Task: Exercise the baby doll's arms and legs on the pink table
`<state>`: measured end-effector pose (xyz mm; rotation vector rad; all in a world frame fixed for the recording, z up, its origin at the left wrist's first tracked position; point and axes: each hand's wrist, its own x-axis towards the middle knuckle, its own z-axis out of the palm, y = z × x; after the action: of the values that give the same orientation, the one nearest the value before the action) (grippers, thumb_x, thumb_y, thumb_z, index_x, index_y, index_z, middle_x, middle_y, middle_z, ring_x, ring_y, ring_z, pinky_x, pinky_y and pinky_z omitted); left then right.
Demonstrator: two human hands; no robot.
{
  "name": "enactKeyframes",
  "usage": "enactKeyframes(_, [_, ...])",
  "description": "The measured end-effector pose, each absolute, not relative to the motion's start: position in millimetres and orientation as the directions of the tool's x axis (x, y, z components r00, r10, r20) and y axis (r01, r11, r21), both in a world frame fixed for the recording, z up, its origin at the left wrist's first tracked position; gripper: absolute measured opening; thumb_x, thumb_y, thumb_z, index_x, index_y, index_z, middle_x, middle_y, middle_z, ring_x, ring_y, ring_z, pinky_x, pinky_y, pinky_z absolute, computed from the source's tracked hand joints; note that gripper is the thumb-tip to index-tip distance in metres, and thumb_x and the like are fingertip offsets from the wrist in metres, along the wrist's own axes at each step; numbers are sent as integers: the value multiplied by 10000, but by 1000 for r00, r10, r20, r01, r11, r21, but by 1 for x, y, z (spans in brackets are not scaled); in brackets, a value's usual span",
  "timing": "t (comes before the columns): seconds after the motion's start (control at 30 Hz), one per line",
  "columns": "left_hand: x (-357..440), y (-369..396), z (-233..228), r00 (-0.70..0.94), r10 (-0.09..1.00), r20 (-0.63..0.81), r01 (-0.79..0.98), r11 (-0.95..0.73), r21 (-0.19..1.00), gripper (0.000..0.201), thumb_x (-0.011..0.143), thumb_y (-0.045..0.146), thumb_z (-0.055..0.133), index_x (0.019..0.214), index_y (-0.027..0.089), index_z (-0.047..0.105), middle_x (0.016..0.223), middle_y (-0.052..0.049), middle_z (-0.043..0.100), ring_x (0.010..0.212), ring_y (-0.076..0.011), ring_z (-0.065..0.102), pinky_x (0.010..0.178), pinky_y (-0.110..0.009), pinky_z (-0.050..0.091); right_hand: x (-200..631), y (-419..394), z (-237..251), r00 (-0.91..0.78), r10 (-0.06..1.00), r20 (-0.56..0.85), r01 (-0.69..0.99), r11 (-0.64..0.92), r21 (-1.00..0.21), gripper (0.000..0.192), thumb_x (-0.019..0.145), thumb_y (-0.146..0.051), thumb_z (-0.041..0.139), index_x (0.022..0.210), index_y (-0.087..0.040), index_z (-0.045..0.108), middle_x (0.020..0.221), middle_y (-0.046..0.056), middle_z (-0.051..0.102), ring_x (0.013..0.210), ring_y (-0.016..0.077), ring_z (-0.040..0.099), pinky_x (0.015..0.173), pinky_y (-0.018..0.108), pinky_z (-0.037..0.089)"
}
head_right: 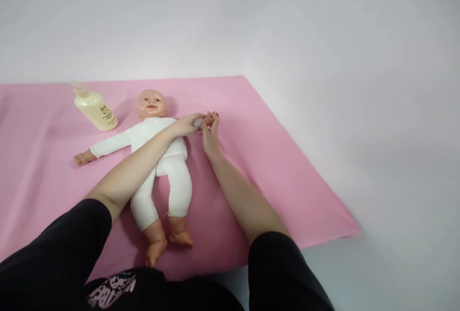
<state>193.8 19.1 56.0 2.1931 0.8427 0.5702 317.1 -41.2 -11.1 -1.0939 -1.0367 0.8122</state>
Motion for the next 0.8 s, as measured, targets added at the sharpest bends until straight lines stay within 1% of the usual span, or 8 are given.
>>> enactKeyframes(0.07, [194,19,56,696,705,140,399,-540,741,578,778,84,660,1355,102,636,1324,-158,720,1185,-269,692,1071,-389,524,318,-41,-12,314,914,258,-2,272,-962,685,882,-672,607,1467,-362,431,1725,53,207,1461,293,470,1012,483,616])
enactKeyframes(0.17, [194,19,56,702,701,124,403,-535,743,602,774,49,638,1374,90,619,1351,-165,709,1186,-260,695,1076,-385,524,320,-38,-15,293,913,284,47,282,-958,614,913,-674,561,1421,-336,492,1679,80,325,1439,299,494,1048,522,588])
enactKeyframes(0.27, [194,18,57,698,707,116,414,-530,740,610,771,24,603,1378,84,612,1371,-159,703,1211,-253,689,1087,-370,519,322,-33,-19,277,897,344,114,324,-939,599,934,-684,527,1408,-317,524,1656,91,378,1497,290,435,1143,544,518])
enactKeyframes(0.33, [195,18,56,686,718,120,424,-528,736,604,774,19,590,1376,76,612,1382,-158,697,1237,-252,681,1101,-357,509,323,-31,-22,263,890,373,150,345,-927,590,950,-682,505,1408,-312,540,1657,85,390,1521,287,406,1164,544,502])
enactKeyframes(0.47, [196,21,53,663,732,156,425,-540,727,550,808,54,586,1357,50,626,1375,-170,699,1266,-260,670,1129,-350,483,325,-26,-26,238,905,353,137,329,-934,596,971,-688,450,1453,-348,533,1695,47,344,1448,307,495,983,490,631])
enactKeyframes(0.57, [197,25,50,665,726,175,414,-553,723,518,831,72,569,1343,60,644,1352,-155,714,1247,-256,678,1123,-356,488,326,-25,-28,250,912,326,111,307,-945,616,981,-683,407,1482,-343,521,1697,54,337,1345,314,586,863,450,669])
enactKeyframes(0.7, [198,30,46,607,776,172,469,-525,711,461,872,96,542,1313,78,674,1286,-135,744,1195,-241,695,1099,-361,504,326,-25,-28,272,921,277,94,261,-961,567,1022,-572,358,1525,-324,448,1640,98,417,1121,257,694,835,446,662])
enactKeyframes(0.8, [197,32,45,582,794,176,485,-513,708,448,870,95,552,1298,87,684,1274,-125,749,1175,-227,701,1084,-344,510,325,-27,-26,278,928,247,92,230,-969,538,1037,-455,316,1552,-310,375,1565,126,498,994,228,717,862,475,650])
